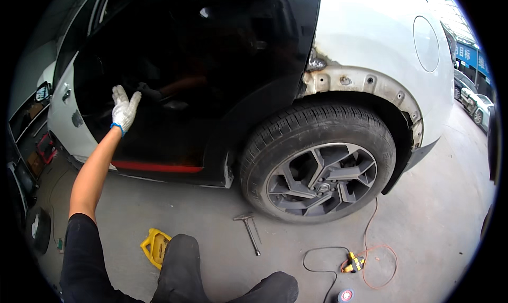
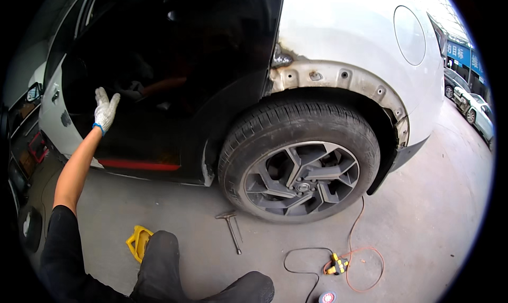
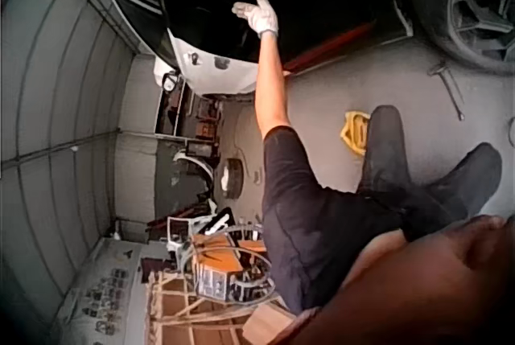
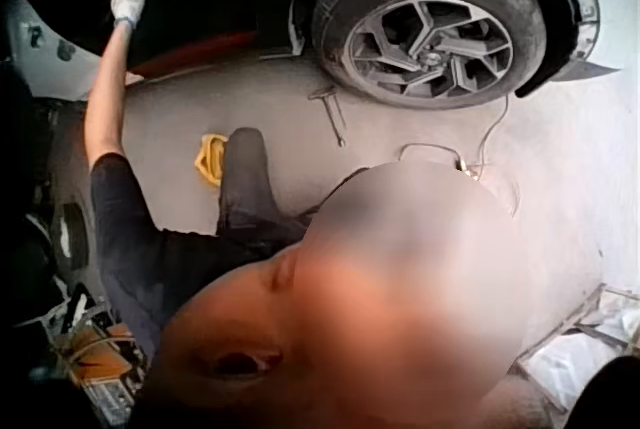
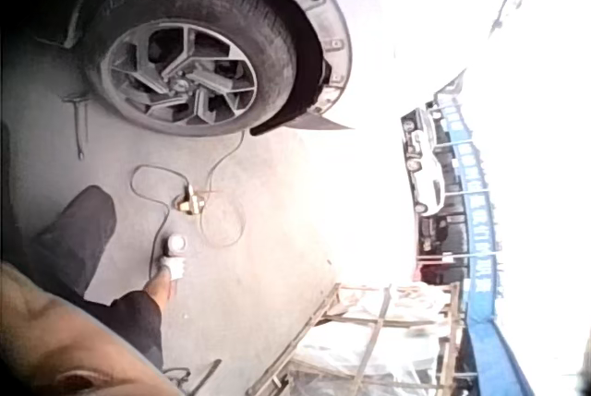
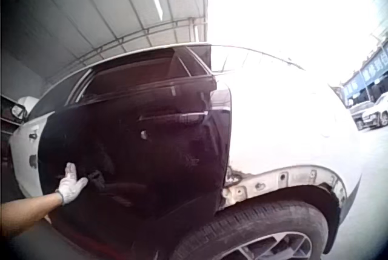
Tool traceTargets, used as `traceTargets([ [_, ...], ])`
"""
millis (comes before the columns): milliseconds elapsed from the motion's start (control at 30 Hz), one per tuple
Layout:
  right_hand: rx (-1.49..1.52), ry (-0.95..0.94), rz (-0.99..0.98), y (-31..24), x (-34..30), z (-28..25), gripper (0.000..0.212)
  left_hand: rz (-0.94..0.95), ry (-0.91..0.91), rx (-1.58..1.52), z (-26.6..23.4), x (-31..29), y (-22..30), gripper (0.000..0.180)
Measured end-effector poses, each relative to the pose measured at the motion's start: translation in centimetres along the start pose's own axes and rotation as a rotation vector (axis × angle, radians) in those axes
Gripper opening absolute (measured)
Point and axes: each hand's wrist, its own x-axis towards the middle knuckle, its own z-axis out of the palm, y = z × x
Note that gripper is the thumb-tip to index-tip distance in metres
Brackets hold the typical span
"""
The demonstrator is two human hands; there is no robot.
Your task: The person puts on gloves and uses a handheld angle grinder to sand the rear quarter panel of a white car. They then use a pneumatic sanding tool connected to a compressor to continue smoothing the panel surface.
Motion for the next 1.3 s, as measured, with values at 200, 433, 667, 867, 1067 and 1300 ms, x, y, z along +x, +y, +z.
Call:
traceTargets([
  [200,0.068,0.030,-0.020,0.7,-2.6,0.1,0.050,0.163,-0.102,0.019,-2.0,-2.6,5.4,0.094],
  [433,0.412,0.149,-0.430,-7.3,-16.1,-14.6,0.059,0.361,0.164,0.161,-1.1,-0.7,6.4,0.094],
  [667,1.469,0.142,-0.880,-24.0,-22.2,-17.7,0.066,0.694,0.272,0.069,-2.1,3.7,1.7,0.082],
  [867,1.531,0.482,-1.135,-35.8,-39.8,-19.9,0.080,0.183,0.436,0.110,-3.0,17.4,-12.2,0.081],
  [1067,1.915,-0.044,-1.233,-40.3,-56.8,-21.5,0.065,0.395,0.545,0.025,-5.7,18.8,-7.7,0.083],
  [1300,1.902,-0.373,-1.239,-44.0,-66.5,-20.3,0.062,0.680,0.384,-0.185,-3.7,11.8,-9.9,0.091],
])
